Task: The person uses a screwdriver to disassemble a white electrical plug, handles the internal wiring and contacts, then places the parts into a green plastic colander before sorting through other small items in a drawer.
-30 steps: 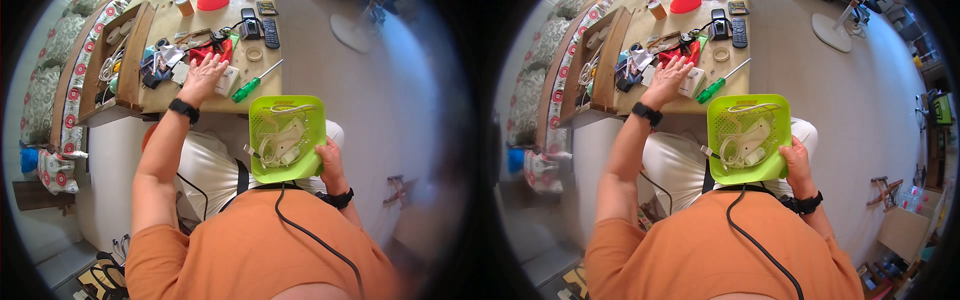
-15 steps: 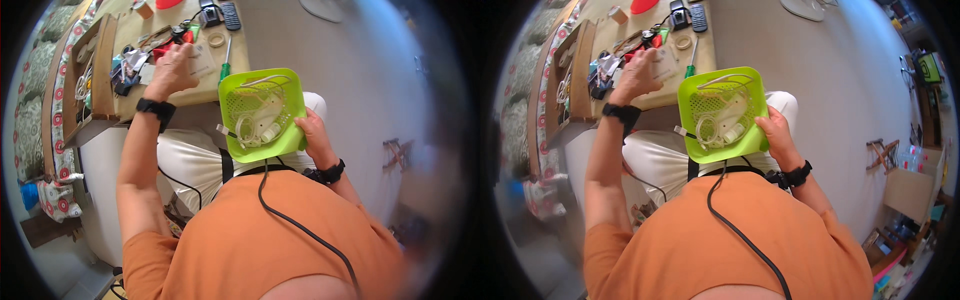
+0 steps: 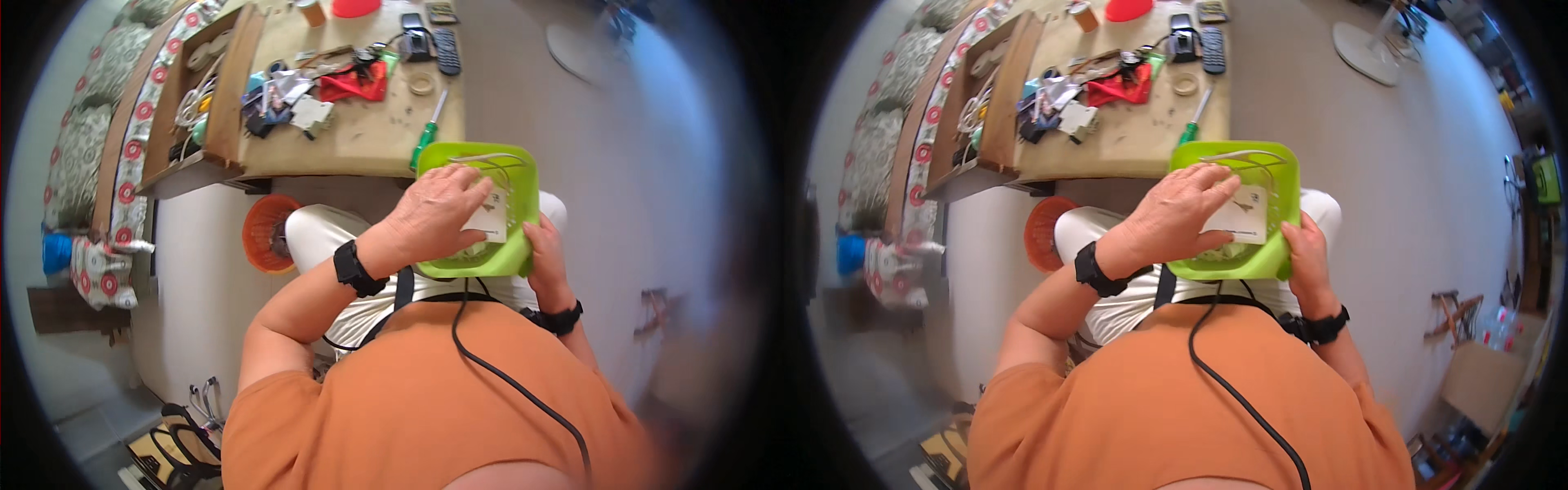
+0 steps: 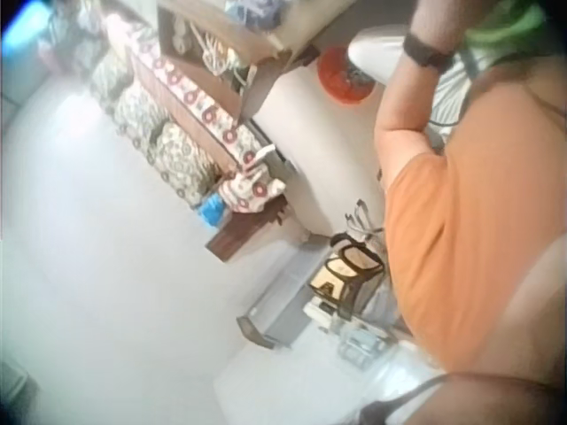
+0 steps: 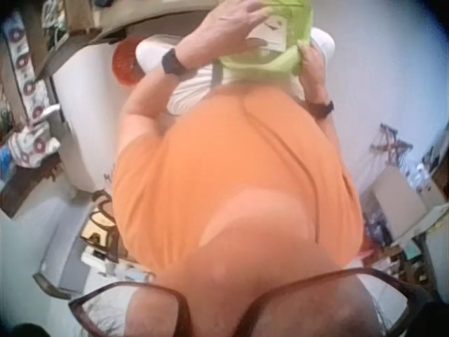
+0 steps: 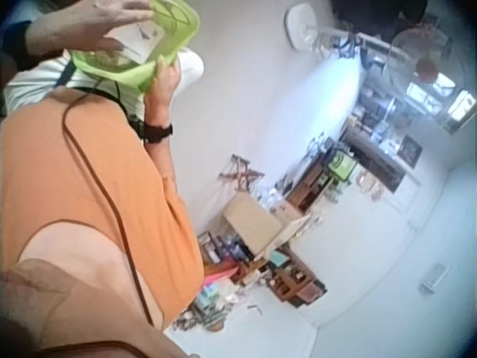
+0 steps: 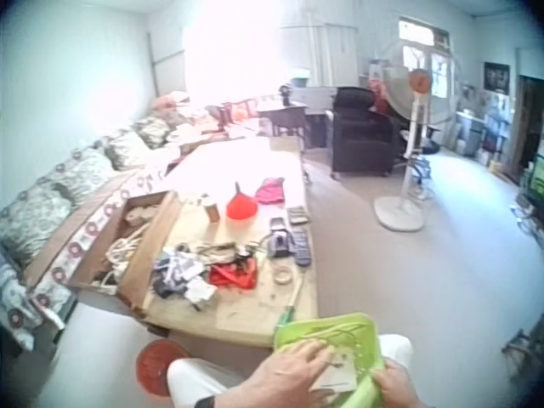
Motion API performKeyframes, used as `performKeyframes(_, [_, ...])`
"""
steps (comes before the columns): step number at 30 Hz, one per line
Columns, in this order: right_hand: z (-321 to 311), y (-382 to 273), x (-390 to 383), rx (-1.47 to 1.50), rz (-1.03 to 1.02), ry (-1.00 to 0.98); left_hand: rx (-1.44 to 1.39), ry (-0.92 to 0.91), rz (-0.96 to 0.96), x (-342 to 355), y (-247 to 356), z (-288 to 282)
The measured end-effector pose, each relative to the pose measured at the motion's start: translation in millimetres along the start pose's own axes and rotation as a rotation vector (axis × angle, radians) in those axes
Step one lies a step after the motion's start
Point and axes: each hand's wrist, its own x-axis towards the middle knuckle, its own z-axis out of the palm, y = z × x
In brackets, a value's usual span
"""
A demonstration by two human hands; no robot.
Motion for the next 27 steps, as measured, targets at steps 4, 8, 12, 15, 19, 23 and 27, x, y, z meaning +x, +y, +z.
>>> performKeyframes(4, [-11,13,2,-0.02,-0.004,0.033,-0.248,0.216,-0.145,-9,-21,-22])
performKeyframes(8, [-4,3,2,-0.017,-0.01,0.047,0.025,0.495,-0.429,-38,-107,-28])
performKeyframes(12, [0,-3,8,-0.017,-0.026,0.037,0.477,0.56,-0.739,-77,-200,-14])
performKeyframes(15, [1,-7,9,-0.028,-0.027,0.032,0.261,0.418,-1.0,-71,-207,-20])
performKeyframes(19, [9,-12,11,-0.004,-0.036,0.02,0.166,0.459,-0.981,-66,-218,-16])
performKeyframes(23, [14,-11,14,0.011,-0.03,-0.011,0.057,0.528,-0.954,-72,-222,-14])
performKeyframes(27, [16,-11,16,-0.01,-0.032,-0.034,-0.604,0.669,-0.768,-68,-155,-28])
